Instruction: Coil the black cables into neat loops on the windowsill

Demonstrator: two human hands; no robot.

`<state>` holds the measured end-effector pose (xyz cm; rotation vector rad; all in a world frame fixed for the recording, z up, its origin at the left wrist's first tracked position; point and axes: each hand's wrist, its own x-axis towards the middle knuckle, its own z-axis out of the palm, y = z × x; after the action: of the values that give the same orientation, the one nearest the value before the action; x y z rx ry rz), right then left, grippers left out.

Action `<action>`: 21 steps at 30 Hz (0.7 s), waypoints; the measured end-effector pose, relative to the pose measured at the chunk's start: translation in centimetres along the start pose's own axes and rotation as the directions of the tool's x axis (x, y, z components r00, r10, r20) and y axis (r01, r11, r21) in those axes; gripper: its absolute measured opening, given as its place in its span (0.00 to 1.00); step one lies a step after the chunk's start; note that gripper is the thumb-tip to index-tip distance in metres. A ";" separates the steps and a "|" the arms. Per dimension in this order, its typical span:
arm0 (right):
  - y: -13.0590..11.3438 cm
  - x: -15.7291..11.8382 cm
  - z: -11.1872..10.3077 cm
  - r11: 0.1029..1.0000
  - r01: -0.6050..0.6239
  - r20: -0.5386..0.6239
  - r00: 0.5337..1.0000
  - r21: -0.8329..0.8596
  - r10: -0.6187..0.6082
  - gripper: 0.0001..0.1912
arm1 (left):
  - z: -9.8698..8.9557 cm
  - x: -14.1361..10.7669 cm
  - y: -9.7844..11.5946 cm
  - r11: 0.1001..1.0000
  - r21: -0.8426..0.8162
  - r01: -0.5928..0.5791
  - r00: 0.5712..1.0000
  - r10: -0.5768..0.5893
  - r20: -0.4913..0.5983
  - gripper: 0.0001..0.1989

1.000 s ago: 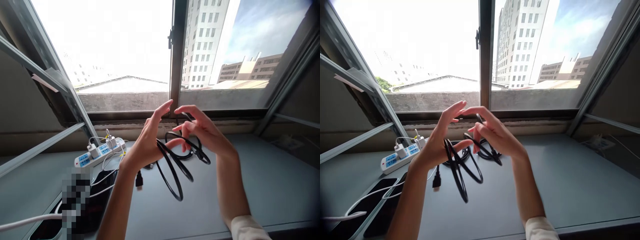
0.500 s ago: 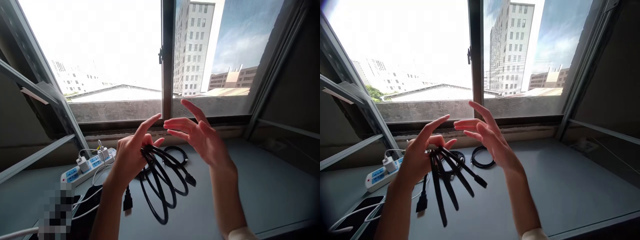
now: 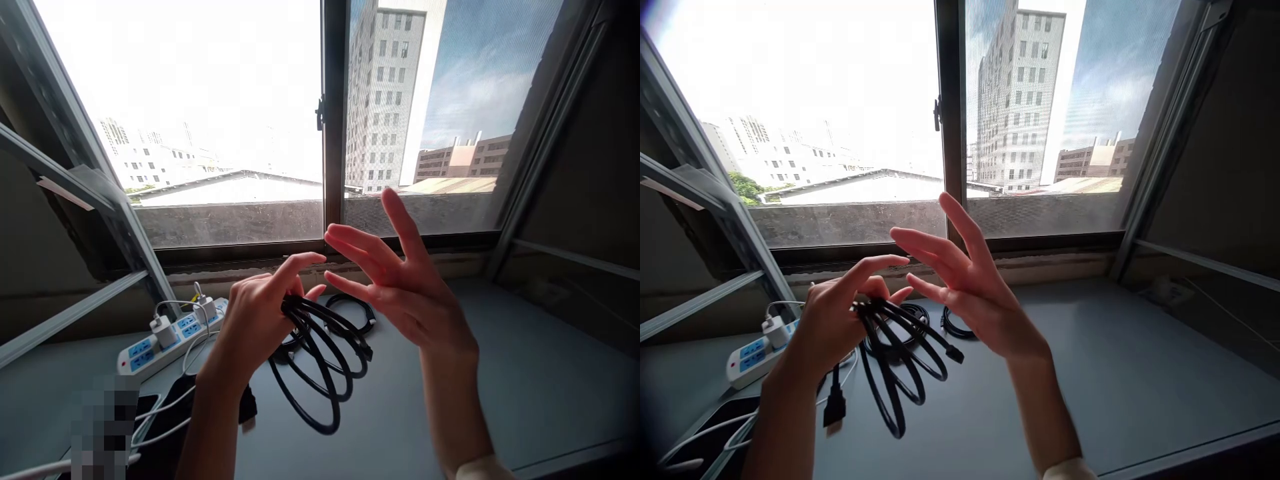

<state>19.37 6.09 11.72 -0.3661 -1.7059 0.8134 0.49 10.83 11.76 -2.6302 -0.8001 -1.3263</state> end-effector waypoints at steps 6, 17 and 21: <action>-0.4 -0.4 0.0 0.999 0.028 0.035 0.999 -0.019 -0.027 0.40 | 0.0 0.0 0.1 0.999 0.036 -0.001 1.000 0.000 0.008 0.16; -0.4 -0.5 0.2 0.996 0.063 -0.008 0.998 -0.058 -0.064 0.40 | 0.3 0.1 0.3 0.994 0.109 -0.007 1.000 0.005 0.023 0.16; -0.3 -0.5 0.2 0.995 0.096 -0.021 0.995 -0.031 -0.097 0.44 | 0.2 0.1 0.3 0.996 0.094 -0.013 0.999 0.010 0.033 0.16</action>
<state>19.38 5.53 11.51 -0.3091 -1.7031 0.7114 0.85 10.72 11.75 -2.5857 -0.8295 -1.2149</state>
